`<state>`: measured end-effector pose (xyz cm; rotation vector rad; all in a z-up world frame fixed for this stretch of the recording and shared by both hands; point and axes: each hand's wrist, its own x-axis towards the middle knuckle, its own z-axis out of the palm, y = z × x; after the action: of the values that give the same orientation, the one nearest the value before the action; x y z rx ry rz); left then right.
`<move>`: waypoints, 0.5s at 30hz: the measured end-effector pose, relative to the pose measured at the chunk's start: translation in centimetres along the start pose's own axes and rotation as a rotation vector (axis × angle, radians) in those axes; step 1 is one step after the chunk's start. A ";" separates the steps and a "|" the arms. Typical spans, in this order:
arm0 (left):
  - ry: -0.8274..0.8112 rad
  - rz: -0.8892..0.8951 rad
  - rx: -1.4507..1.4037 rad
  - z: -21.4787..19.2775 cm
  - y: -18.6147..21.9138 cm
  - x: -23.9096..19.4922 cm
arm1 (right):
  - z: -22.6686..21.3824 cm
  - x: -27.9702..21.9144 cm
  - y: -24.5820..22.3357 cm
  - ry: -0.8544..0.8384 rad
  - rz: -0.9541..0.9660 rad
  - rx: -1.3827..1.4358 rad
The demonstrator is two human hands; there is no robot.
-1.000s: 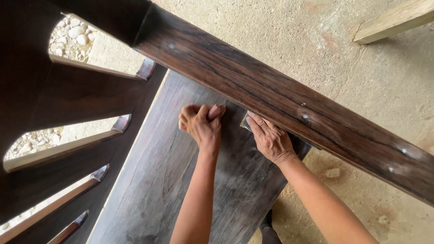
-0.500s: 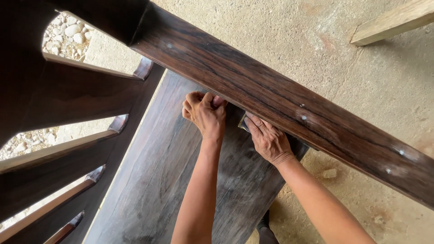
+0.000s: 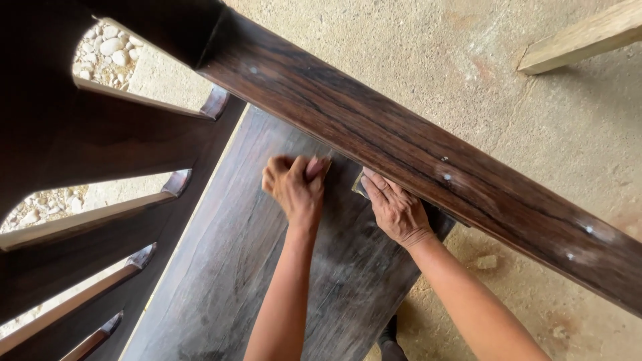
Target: The person sits on the floor and sands the surface of a dark wooden bench using a sanding block. They hold a small container in their left hand while scrubbing the bench seat with their right hand.
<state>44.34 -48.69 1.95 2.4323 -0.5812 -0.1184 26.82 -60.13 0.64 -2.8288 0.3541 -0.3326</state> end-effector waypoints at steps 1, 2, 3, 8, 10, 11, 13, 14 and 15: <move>0.036 0.003 0.001 0.0 -0.7 -0.5 | 0.0 0.2 0.1 0.016 0.006 0.021; 0.063 0.000 0.005 -0.2 -1.5 -1.4 | 0.0 -0.1 -0.1 0.024 0.017 0.047; 0.060 -0.003 0.008 -0.1 -0.9 -0.9 | 0.1 -0.2 -0.1 0.020 0.018 0.050; 0.031 0.001 0.010 1.7 0.4 1.1 | -0.2 -0.1 -0.5 0.028 0.021 0.020; 0.038 0.014 0.007 1.2 0.0 0.6 | 0.1 -0.4 -0.5 0.011 0.028 0.044; 0.044 0.029 0.005 1.1 -0.2 0.5 | 0.3 -0.4 -0.3 -0.005 0.036 0.068; 0.040 0.021 0.017 -0.7 -1.7 -1.1 | 0.2 -0.2 -0.3 0.004 0.024 0.044; 0.023 0.011 0.035 -1.6 -2.6 -2.2 | 0.2 -0.4 -0.5 0.005 0.021 0.027; 0.019 0.009 0.038 -1.8 -2.7 -2.6 | 0.2 -0.5 -0.5 0.001 0.023 0.030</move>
<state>43.38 -44.64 1.69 2.4651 -0.5903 -0.0806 26.52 -59.48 0.56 -2.7928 0.3780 -0.3318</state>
